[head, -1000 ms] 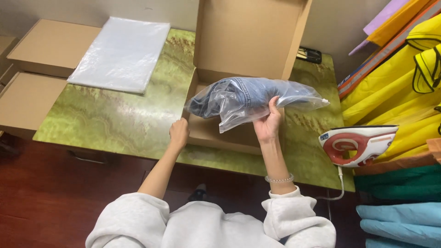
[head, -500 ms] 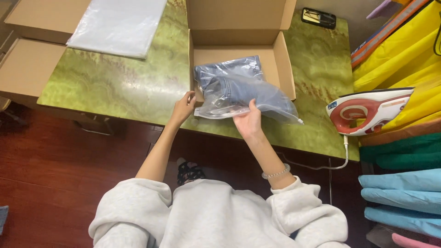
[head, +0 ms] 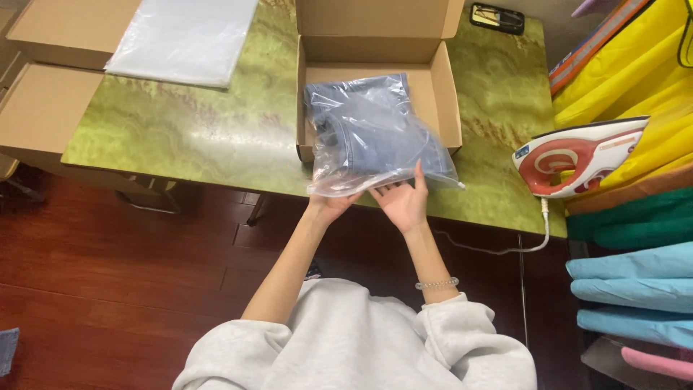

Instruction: The person unpacks a pair of jeans from a plastic bag inside a cardboard box. They then unfold the jeans, place them on a hanger, and hang the hanger on a clothing rack.

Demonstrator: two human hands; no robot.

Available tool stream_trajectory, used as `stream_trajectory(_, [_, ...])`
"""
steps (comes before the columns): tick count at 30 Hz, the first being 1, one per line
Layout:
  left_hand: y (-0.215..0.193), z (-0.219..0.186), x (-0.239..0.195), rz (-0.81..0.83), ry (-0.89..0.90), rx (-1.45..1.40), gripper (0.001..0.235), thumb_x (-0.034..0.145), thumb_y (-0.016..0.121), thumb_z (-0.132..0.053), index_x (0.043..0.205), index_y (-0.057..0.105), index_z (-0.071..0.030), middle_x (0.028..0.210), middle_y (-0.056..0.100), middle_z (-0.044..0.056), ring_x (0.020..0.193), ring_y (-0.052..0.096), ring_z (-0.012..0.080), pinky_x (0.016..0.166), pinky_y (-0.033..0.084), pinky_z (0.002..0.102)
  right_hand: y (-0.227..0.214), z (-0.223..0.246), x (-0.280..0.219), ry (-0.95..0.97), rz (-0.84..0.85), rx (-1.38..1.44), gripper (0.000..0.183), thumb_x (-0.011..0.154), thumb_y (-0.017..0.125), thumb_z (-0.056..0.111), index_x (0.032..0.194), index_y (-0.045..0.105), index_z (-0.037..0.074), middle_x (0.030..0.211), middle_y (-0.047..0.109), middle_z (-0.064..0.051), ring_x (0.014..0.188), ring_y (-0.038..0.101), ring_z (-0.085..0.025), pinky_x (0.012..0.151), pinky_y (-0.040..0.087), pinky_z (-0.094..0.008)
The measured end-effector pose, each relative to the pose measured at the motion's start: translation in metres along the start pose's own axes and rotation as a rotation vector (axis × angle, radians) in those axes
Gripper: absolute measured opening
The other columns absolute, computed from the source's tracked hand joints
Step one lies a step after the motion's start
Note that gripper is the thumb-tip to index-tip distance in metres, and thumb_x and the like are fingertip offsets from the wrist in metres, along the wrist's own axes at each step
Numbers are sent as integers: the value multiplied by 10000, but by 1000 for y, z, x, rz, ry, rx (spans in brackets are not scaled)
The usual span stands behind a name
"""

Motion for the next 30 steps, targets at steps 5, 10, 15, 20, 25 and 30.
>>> stream_trajectory(5, [47, -16, -34, 63, -366, -378, 731, 824, 248, -631, 1270, 320, -56, 1191, 414, 230, 1094, 456, 380, 848, 450, 540, -98, 64, 38, -160, -202, 58, 781, 630, 711, 515, 1118, 251, 115, 1110, 338, -110, 1032, 426, -259, 856, 442, -392])
stream_trajectory(10, [45, -9, -25, -22, -303, -509, 714, 817, 205, -645, 1104, 437, -34, 1145, 436, 223, 1107, 423, 426, 894, 363, 620, -122, 103, 36, -303, -348, -128, 597, 705, 733, 425, 1006, 285, 169, 981, 380, -46, 840, 470, -153, 591, 390, -210])
stream_trajectory(15, [68, -35, -27, 88, -193, -185, 578, 830, 271, -608, 1292, 334, -267, 1402, 230, -2, 1288, 125, 406, 924, 135, 719, -121, 120, 51, -425, -250, -220, 189, 758, 695, 105, 852, 547, 35, 756, 456, -2, 686, 512, -49, 565, 454, -63])
stream_trajectory(20, [89, -40, -4, 193, -227, -291, 517, 821, 417, -521, 1293, 298, -344, 1310, 318, 73, 1214, 306, 424, 945, 243, 662, -95, 113, 43, -532, -158, -199, 130, 794, 662, 131, 849, 586, 40, 686, 481, 8, 587, 495, -19, 507, 445, -56])
stream_trajectory(25, [103, -33, 7, 270, -223, -415, 422, 808, 459, -528, 1173, 409, -321, 1209, 378, 56, 1164, 388, 374, 967, 297, 622, -82, 100, 41, -533, -97, -169, 79, 816, 628, 146, 818, 594, 74, 637, 452, 31, 529, 435, -12, 458, 410, -75])
stream_trajectory(30, [102, 0, -31, 191, -164, -247, 659, 837, 272, -638, 1372, 116, -287, 1430, 148, -14, 1325, 157, 238, 1055, 103, 562, -72, 95, 36, -545, -14, -196, 124, 822, 574, 127, 935, 570, 76, 795, 561, -28, 683, 560, -64, 651, 513, -142])
Point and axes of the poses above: each hand's wrist, its own x-axis towards the middle knuckle, its own y-axis out of the palm, z = x × y, the point moved 4 cm from there along x, towards the middle knuckle
